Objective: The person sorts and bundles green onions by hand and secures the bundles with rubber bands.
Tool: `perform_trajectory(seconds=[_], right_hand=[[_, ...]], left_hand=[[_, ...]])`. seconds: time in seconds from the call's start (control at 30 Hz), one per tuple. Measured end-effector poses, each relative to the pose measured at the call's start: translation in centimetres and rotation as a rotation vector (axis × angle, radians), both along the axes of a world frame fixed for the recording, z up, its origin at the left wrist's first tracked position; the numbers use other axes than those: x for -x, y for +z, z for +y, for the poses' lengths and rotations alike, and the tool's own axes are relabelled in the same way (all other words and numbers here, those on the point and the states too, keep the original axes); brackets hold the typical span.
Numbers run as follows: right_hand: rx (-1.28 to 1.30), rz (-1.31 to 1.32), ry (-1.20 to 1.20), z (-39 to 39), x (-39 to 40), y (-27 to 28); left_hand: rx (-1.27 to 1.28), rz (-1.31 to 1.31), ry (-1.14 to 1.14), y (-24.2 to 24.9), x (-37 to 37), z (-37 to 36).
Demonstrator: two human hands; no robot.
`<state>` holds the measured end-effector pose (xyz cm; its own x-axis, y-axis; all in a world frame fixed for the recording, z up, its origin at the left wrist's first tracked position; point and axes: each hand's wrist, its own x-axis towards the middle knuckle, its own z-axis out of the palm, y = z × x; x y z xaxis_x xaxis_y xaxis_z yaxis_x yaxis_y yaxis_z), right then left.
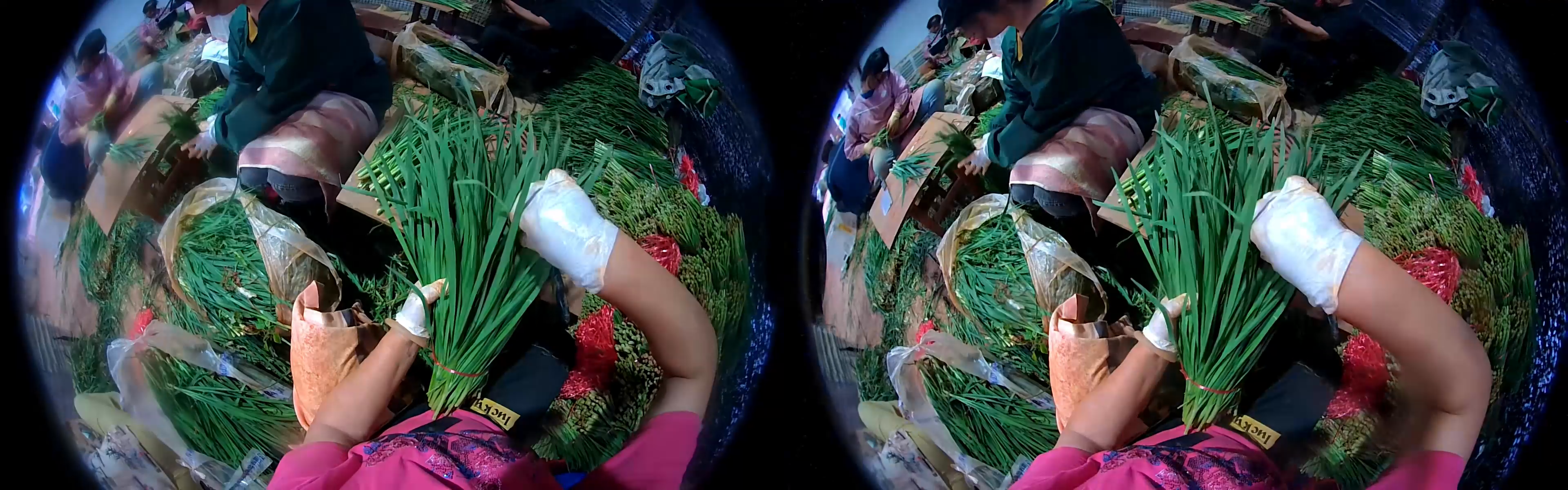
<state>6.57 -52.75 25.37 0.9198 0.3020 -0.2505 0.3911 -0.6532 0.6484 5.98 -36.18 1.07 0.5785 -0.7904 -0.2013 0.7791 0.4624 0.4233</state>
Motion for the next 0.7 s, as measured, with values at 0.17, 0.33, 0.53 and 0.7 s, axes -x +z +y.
perform_trajectory(seconds=[0.17, 0.33, 0.53, 0.7], right_hand=[[-0.517, -0.107, 0.191, -0.2, 1.3, 1.4], [-1.187, -0.576, -0.124, -5.4, 4.8, 3.9], [-1.482, -0.792, -0.210, -9.5, 9.0, 2.2], [-1.943, -1.609, 0.071, -12.0, 9.3, 11.3]], left_hand=[[0.073, 0.121, -0.014, 0.5, -0.3, 0.1], [0.151, 0.242, 0.076, -2.4, -1.5, -0.3], [0.106, 0.307, 0.198, -0.6, -2.2, 0.3], [0.117, 0.336, 0.075, -1.9, -2.1, 0.6]])
